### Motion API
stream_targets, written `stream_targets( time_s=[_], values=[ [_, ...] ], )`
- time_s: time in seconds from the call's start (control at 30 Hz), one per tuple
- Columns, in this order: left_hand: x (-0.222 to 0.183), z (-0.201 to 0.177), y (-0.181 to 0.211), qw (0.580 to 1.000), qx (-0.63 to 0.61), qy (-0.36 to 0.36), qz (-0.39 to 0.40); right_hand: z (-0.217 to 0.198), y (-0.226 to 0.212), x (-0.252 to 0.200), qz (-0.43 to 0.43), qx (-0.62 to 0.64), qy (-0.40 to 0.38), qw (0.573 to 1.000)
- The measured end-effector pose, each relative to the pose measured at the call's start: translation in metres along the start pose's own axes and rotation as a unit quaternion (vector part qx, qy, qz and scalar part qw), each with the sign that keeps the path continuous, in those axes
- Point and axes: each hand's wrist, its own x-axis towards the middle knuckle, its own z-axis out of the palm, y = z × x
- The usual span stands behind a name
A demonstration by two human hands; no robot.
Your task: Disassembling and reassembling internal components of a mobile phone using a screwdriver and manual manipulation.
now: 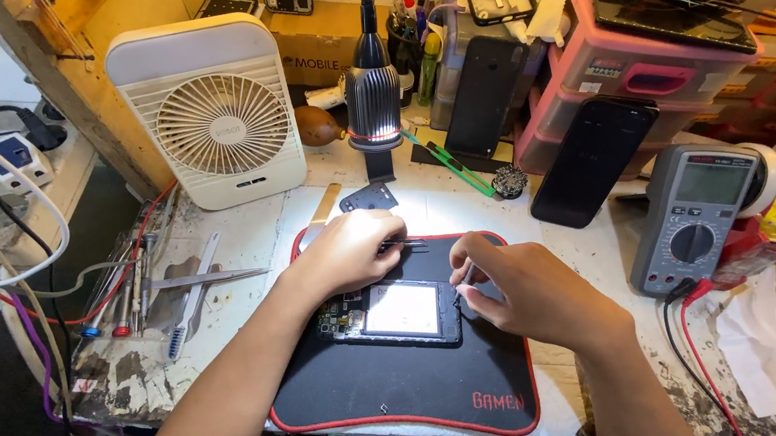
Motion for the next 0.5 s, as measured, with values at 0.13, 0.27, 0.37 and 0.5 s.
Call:
stream_targets(
  time_s=[0.13, 0.27, 0.37, 0.5],
  values=[
    [-0.002, -0.001, 0.0, 1.0, 0.003, 0.0, 0.0, 0.005, 0.002, 0.004, 0.008, -0.03, 0.031, 0.999],
    [0.001, 0.002, -0.001, 1.0, 0.003, 0.001, 0.007, -0.001, -0.003, 0.003, 0.003, -0.026, 0.02, 0.999],
    [-0.001, 0.003, -0.004, 1.0, 0.007, 0.003, 0.008, 0.006, 0.003, 0.004, -0.001, -0.014, 0.014, 1.0],
    [-0.001, 0.002, -0.002, 1.0, 0.004, -0.001, 0.009, 0.009, 0.003, 0.006, 0.025, -0.006, 0.024, 0.999]
  ],
)
